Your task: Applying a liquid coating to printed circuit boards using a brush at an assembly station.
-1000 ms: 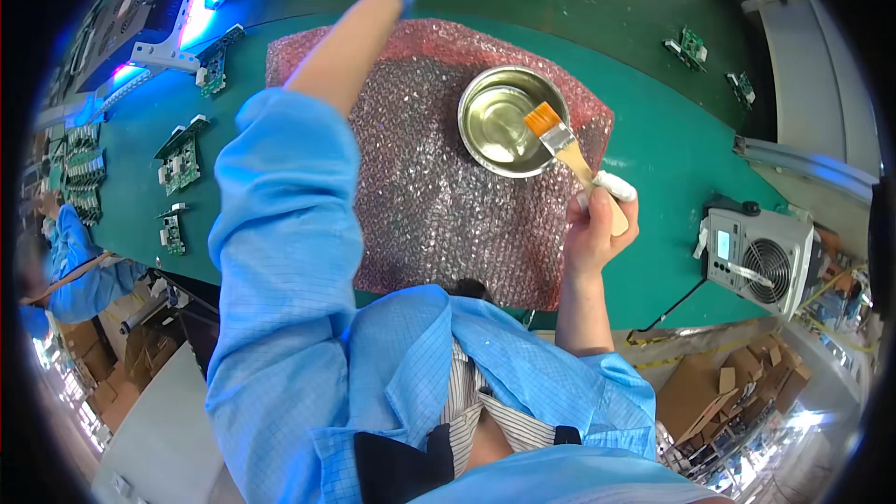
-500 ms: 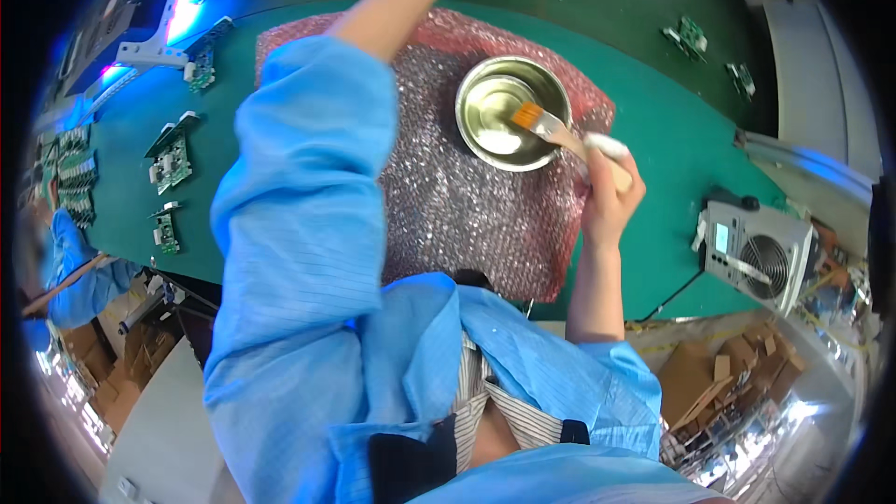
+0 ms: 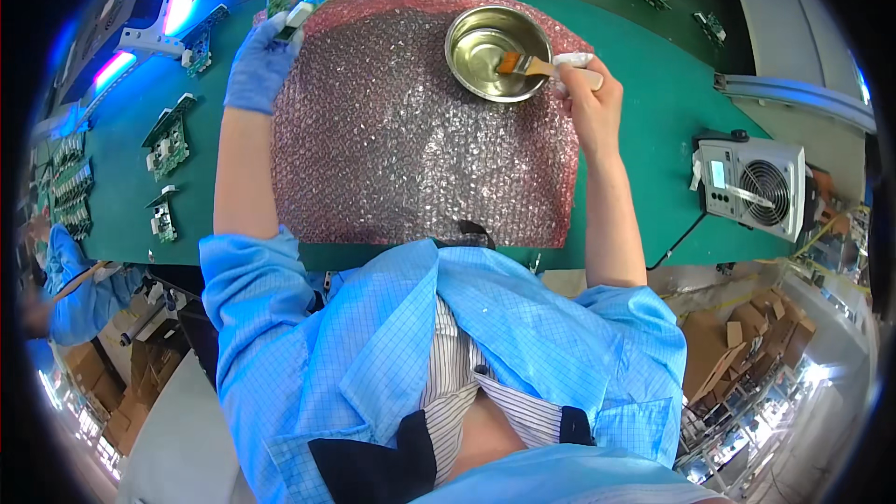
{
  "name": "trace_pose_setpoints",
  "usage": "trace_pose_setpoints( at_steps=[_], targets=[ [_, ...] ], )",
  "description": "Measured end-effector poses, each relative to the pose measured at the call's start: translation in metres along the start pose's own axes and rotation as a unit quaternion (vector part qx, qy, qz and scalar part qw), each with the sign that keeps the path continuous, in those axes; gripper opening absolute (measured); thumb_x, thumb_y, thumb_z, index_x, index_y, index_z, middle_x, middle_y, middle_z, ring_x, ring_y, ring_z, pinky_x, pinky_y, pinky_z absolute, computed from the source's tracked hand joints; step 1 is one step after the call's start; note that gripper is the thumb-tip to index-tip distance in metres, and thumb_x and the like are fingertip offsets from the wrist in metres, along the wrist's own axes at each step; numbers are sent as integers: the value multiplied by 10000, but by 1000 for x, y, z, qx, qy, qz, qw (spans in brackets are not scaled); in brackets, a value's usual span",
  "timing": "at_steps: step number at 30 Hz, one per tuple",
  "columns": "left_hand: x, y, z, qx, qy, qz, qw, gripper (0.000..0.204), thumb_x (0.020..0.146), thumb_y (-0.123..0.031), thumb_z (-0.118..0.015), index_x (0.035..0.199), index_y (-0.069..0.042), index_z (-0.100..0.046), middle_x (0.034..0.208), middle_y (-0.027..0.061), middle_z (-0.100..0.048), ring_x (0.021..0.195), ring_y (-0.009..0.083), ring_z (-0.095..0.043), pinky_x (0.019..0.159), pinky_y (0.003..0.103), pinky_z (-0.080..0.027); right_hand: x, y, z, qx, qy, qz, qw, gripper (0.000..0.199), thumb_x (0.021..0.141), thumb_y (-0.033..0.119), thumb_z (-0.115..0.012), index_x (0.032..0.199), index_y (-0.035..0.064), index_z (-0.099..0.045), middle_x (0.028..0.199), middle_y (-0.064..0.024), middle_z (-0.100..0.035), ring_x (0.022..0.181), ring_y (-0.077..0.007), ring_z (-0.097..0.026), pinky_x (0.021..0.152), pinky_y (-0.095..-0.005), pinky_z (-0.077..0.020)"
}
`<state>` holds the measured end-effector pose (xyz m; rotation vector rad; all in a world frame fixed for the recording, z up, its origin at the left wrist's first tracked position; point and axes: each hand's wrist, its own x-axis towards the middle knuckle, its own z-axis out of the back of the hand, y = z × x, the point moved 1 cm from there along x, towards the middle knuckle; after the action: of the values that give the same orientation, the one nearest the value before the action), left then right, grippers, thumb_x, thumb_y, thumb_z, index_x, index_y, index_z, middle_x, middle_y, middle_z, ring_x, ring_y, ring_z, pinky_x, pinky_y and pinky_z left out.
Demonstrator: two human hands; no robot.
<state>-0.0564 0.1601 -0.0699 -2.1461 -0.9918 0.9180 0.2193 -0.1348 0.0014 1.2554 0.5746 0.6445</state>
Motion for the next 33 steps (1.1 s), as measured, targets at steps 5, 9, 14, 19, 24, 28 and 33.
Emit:
trace_pose_setpoints(
  at_steps=[5, 9, 14, 19, 24, 28, 33],
  targets=[
    [-48, -6, -12, -31, 65, 95, 993, 189, 779, -150, -575, 892, -1, -549, 839, 126, -585, 701, 195, -592, 525, 227, -519, -5, 21, 32, 22, -15, -28, 999, 129, 763, 134, -531, 812, 22, -570, 568, 0, -510, 475, -41, -456, 395, -168, -309],
    [-74, 0, -45, 61, 52, 59, 995, 251, 792, -181, -562, 969, -7, -524, 867, 124, -572, 742, 179, -587, 539, 221, -527, -10, 31, 50, 39, -26, -28, 998, 137, 763, 138, -524, 817, 19, -565, 573, -4, -493, 472, -43, -439, 383, -166, -289],
    [-85, 11, -79, 66, 211, 92, 971, 362, 761, -170, -597, 1075, -23, -493, 941, 97, -557, 821, 173, -574, 665, 247, -517, -22, 52, 47, 27, -16, 42, 999, 155, 779, 132, -535, 866, 7, -564, 603, -17, -507, 501, -53, -436, 420, -175, -299],
    [-96, 23, -100, 202, 270, 74, 938, 417, 754, -256, -610, 1102, -59, -493, 947, 36, -565, 845, 126, -565, 696, 235, -494, -29, 69, 23, 19, 136, 92, 986, 217, 792, 174, -563, 936, 12, -569, 673, -12, -535, 577, -57, -464, 492, -184, -348],
    [-105, 30, -104, 276, 283, 98, 913, 467, 736, -372, -604, 1105, -100, -513, 936, 11, -567, 848, 88, -547, 690, 215, -486, -32, 73, -1, -16, 255, 126, 959, 240, 798, 184, -570, 971, 18, -578, 724, 9, -541, 617, -43, -448, 531, -181, -357],
    [-114, 26, -112, 310, 276, 80, 906, 453, 722, -374, -619, 1080, -108, -540, 916, 5, -579, 772, 63, -554, 623, 177, -485, -30, 70, -13, -1, 298, 128, 946, 252, 793, 188, -577, 983, 22, -577, 706, 16, -530, 609, -42, -431, 530, -188, -354],
    [-113, 26, -110, 315, 294, 74, 900, 450, 716, -360, -629, 1076, -104, -543, 907, 5, -584, 747, 58, -557, 594, 165, -483, -28, 65, -21, -42, 295, 110, 948, 266, 795, 219, -573, 960, 10, -576, 670, 19, -514, 600, -43, -434, 521, -187, -348]
  ],
)
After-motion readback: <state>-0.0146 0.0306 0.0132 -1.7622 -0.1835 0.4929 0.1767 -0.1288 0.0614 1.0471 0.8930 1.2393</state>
